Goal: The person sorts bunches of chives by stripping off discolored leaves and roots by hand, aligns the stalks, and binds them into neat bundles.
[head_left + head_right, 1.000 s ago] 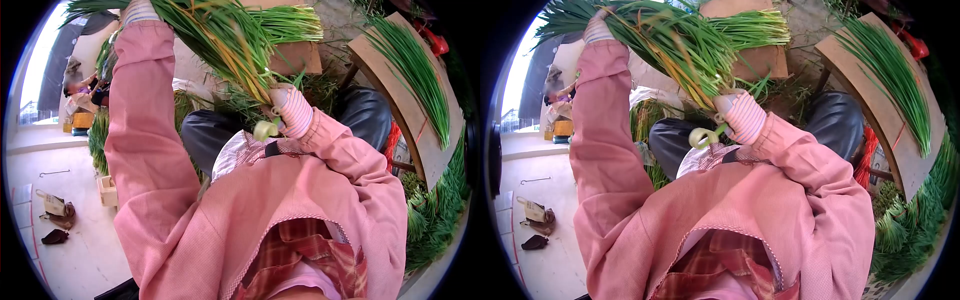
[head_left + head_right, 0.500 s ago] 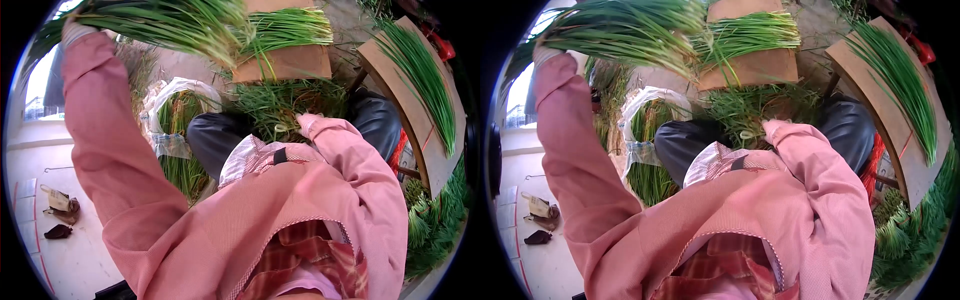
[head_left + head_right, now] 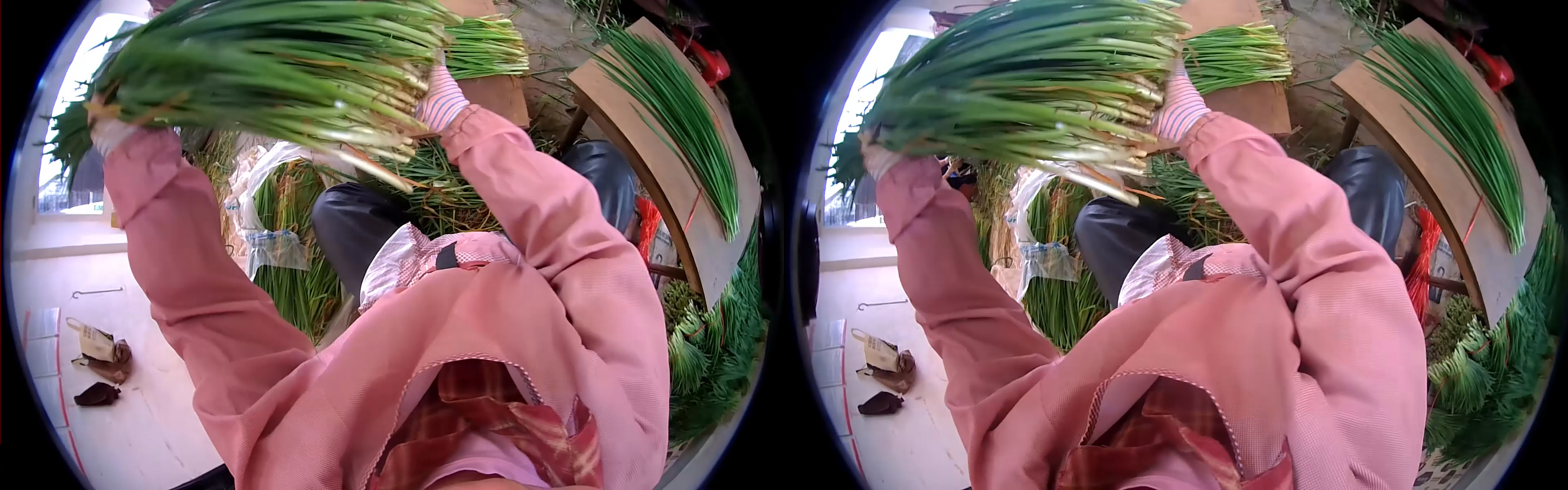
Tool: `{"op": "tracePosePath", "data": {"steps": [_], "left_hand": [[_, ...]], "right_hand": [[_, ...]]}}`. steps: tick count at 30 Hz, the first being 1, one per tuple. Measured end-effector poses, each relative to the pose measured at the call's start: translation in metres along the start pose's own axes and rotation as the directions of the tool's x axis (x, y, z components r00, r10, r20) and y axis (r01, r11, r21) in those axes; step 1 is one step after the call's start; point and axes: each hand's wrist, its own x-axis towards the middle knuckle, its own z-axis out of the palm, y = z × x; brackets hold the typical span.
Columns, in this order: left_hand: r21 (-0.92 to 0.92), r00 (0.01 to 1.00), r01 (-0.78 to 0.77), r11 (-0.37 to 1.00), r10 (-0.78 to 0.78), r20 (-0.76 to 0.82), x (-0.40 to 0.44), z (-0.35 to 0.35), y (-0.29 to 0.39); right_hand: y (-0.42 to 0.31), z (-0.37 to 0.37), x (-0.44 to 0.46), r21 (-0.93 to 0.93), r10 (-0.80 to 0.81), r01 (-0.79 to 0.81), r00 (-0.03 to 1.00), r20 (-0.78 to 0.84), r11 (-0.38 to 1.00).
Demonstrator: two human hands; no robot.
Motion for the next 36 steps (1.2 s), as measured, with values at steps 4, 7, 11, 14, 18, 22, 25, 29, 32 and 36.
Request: {"op": "tracePosePath", "data": {"steps": [4,7,11,14,18,22,25,29,32,36], "left_hand": [[0.035,0.995,0.044,0.998,-0.041,-0.086,-0.003,-0.025,-0.004],[0.084,0.991,0.064,0.994,-0.054,-0.121,0.002,-0.038,0.004],[-0.028,0.872,0.435,0.9,-0.413,0.264,-0.025,-0.023,0.04],[0.203,0.97,-0.164,0.965,0.195,-0.147,-0.039,-0.009,0.037],[0.075,0.994,-0.065,0.995,0.072,-0.082,-0.03,-0.015,0.006],[-0.066,0.997,0.08,0.995,-0.08,-0.002,-0.016,0.003,-0.059],[-0.18,0.977,0.21,0.961,-0.202,0.061,-0.005,0.026,-0.123],[-0.321,0.89,0.455,0.831,-0.405,0.21,0.008,0.062,-0.217],[-0.498,0.896,0.289,0.817,-0.415,-0.16,-0.037,0.13,-0.283],[-0.661,0.746,0.423,0.619,-0.652,-0.133,-0.057,0.117,-0.415]], "right_hand": [[0.019,-0.036,0.01,-0.134,-0.014,0.003,0.997,-0.081,0.991],[0.052,-0.081,0.011,-0.663,-0.083,0.172,0.983,0.163,0.729],[0.022,-0.207,0.011,-0.712,0.084,0.195,0.978,0.189,-0.675],[0.013,-0.218,-0.009,-0.631,0.147,0.132,0.989,0.028,-0.764],[-0.009,-0.189,-0.038,-0.37,0.2,0.085,0.937,-0.286,-0.925],[-0.044,-0.18,-0.057,-0.518,0.291,0.157,0.938,-0.189,-0.841],[-0.059,-0.197,-0.077,-0.648,0.327,0.191,0.94,-0.096,-0.738],[-0.053,-0.178,-0.116,-0.848,0.335,0.16,0.942,-0.022,-0.505],[-0.052,-0.172,-0.142,-0.899,0.26,0.116,0.966,0.003,-0.422],[-0.068,-0.148,-0.158,-0.905,0.095,0.146,0.989,0.117,-0.4]]}}
